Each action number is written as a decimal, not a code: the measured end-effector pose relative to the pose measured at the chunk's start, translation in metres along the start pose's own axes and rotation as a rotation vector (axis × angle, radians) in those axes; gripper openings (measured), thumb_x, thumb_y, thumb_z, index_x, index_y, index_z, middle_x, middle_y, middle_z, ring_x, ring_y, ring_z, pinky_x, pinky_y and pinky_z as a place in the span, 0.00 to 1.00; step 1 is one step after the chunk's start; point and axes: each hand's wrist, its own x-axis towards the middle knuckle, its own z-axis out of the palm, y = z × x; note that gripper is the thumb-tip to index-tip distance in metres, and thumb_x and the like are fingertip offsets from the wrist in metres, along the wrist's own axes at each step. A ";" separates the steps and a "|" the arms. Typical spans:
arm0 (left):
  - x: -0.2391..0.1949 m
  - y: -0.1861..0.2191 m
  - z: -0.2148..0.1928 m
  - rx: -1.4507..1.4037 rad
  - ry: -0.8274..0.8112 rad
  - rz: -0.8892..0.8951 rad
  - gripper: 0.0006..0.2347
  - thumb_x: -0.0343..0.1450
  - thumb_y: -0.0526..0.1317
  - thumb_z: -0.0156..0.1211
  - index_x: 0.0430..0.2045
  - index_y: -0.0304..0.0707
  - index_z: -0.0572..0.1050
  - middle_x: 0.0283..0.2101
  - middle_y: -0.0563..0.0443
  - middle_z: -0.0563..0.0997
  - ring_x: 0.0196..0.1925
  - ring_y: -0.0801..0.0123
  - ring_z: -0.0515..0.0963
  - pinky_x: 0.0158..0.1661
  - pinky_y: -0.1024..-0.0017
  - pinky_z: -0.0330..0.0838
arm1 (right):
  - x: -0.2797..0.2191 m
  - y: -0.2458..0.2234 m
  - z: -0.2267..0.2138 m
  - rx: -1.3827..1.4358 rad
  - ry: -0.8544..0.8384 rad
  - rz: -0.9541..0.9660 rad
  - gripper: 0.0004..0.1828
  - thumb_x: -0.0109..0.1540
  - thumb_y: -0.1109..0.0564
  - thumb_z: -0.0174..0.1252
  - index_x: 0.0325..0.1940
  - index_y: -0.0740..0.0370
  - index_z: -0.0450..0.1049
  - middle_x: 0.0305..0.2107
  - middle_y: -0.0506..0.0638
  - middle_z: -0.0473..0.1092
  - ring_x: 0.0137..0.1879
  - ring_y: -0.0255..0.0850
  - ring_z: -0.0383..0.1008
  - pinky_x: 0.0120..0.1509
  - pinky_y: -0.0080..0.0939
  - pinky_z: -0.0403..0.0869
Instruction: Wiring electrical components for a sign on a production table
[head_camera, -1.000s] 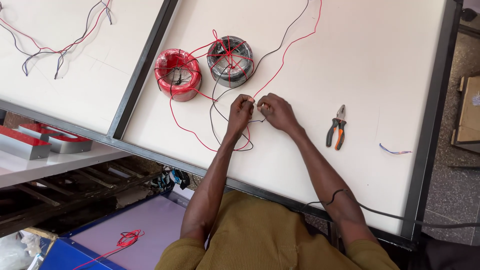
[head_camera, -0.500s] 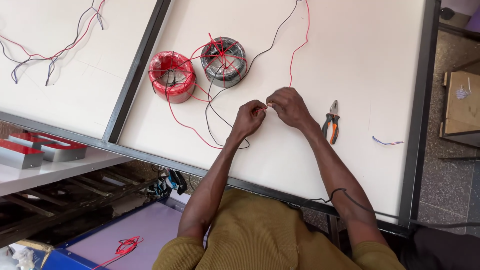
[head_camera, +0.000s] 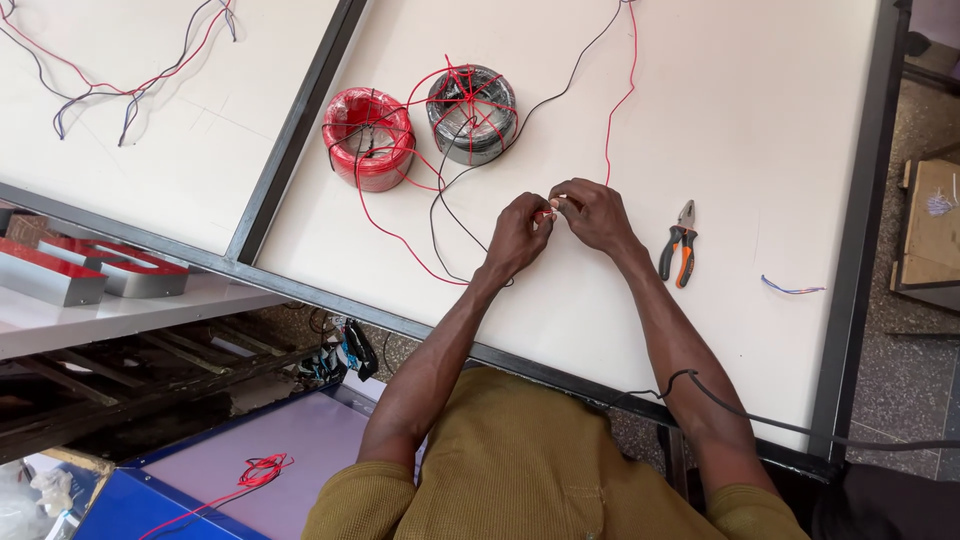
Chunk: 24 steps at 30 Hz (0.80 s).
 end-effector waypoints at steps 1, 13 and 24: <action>-0.003 0.003 -0.001 0.000 0.001 -0.001 0.05 0.73 0.33 0.68 0.41 0.32 0.82 0.31 0.43 0.78 0.32 0.55 0.79 0.35 0.55 0.75 | -0.001 0.000 0.001 0.000 -0.001 -0.001 0.05 0.74 0.56 0.67 0.54 0.49 0.84 0.29 0.50 0.74 0.36 0.52 0.81 0.45 0.56 0.77; -0.008 0.003 0.008 0.238 0.025 0.212 0.05 0.79 0.30 0.61 0.46 0.35 0.82 0.34 0.43 0.79 0.34 0.50 0.84 0.36 0.60 0.79 | 0.004 0.013 0.007 0.040 -0.075 0.298 0.07 0.68 0.57 0.68 0.49 0.48 0.88 0.20 0.45 0.68 0.30 0.47 0.74 0.45 0.54 0.73; 0.014 -0.052 -0.003 -0.068 -0.046 -0.195 0.06 0.80 0.38 0.62 0.45 0.40 0.85 0.36 0.44 0.83 0.38 0.57 0.83 0.43 0.54 0.77 | -0.023 -0.013 0.025 -0.281 0.426 -0.159 0.08 0.70 0.60 0.71 0.52 0.56 0.81 0.39 0.47 0.70 0.51 0.50 0.79 0.56 0.51 0.79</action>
